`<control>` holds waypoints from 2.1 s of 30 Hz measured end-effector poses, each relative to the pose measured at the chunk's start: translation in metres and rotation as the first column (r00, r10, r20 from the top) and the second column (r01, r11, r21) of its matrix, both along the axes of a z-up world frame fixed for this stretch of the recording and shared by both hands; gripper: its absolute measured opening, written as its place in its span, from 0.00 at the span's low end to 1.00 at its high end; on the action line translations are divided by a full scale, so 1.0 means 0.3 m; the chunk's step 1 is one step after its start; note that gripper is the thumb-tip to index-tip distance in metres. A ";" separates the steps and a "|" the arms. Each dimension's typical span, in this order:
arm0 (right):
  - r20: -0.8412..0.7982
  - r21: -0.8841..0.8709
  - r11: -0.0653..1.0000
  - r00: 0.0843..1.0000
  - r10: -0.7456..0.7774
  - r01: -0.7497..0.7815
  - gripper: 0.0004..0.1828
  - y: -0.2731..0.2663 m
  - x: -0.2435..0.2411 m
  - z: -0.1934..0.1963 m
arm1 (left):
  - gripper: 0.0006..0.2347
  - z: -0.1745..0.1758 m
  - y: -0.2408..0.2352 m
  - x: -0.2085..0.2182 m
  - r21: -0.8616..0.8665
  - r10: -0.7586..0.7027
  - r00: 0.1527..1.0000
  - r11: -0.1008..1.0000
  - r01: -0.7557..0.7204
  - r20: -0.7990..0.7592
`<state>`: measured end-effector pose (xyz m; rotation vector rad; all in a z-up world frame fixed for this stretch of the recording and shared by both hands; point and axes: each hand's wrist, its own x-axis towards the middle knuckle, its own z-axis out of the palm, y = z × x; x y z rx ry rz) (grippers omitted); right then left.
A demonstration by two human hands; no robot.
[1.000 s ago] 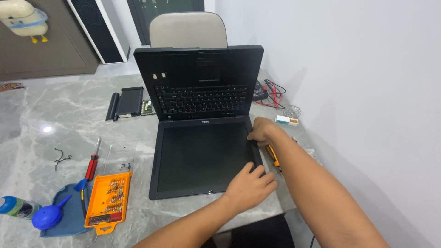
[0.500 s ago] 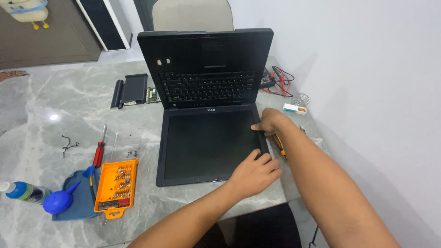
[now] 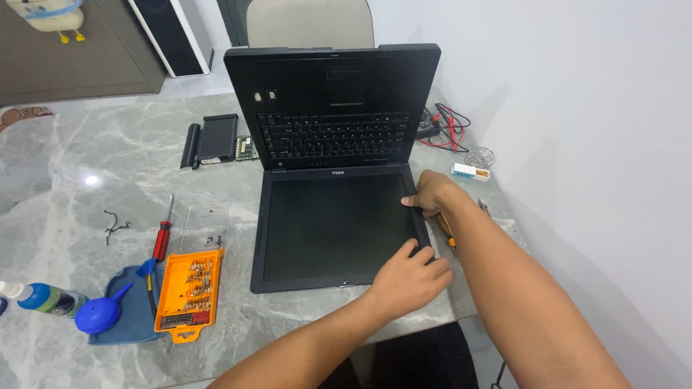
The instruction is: The person uses a screwdriver to tighten screws on the bottom panel of a black laptop. They repeatedly pick up screws from the table and secure them into the laptop casing, then close the laptop lid.
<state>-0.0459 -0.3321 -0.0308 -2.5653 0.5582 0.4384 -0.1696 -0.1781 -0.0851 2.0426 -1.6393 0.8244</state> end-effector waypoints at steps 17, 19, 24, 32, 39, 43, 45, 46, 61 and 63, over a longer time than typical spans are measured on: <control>-0.040 0.033 0.999 0.998 0.041 -0.039 0.28 0.054 -0.065 0.110 | 0.03 0.012 0.000 -0.003 -0.086 0.019 1.000 0.996 -0.017 0.016; -0.021 0.069 0.997 0.999 0.025 -0.024 0.27 0.060 -0.073 0.123 | 0.03 0.006 0.006 -0.004 -0.115 0.021 0.999 0.993 -0.017 0.030; -0.165 -0.083 0.994 0.985 0.052 -0.067 0.29 0.071 -0.044 0.131 | 0.06 0.269 0.125 -0.090 -0.290 0.150 0.988 0.948 -0.134 0.035; 0.499 -0.186 0.982 0.856 0.133 -0.044 0.14 0.032 0.012 0.193 | 0.11 0.203 0.465 -0.071 -0.289 0.436 0.729 0.715 -0.637 -0.527; 0.858 -0.496 0.858 0.076 0.507 -0.130 0.22 0.207 0.072 0.483 | 0.27 0.106 0.635 -0.134 0.263 0.679 0.190 0.504 -0.823 -0.709; 0.726 -0.615 0.768 0.250 0.640 -0.180 0.29 0.280 0.214 0.508 | 0.28 0.111 0.639 -0.135 0.453 0.737 0.004 0.420 -0.787 -0.676; 0.595 -0.578 0.779 0.527 0.607 -0.243 0.30 0.325 0.253 0.520 | 0.28 0.122 0.639 -0.127 0.584 0.709 -0.165 0.400 -0.706 -0.685; 0.596 -0.577 0.779 0.525 0.607 -0.246 0.30 0.334 0.270 0.510 | 0.28 0.114 0.651 -0.134 0.585 0.710 -0.167 0.396 -0.708 -0.684; 0.697 -0.513 0.797 0.388 0.603 -0.318 0.22 0.414 0.291 0.513 | 0.25 -0.040 0.741 -0.262 0.318 0.550 0.056 0.559 -0.766 -0.833; 0.683 -0.490 0.794 0.408 0.606 -0.360 0.24 0.425 0.302 0.519 | 0.27 -0.064 0.737 -0.267 0.430 0.573 -0.074 0.517 -0.740 -0.816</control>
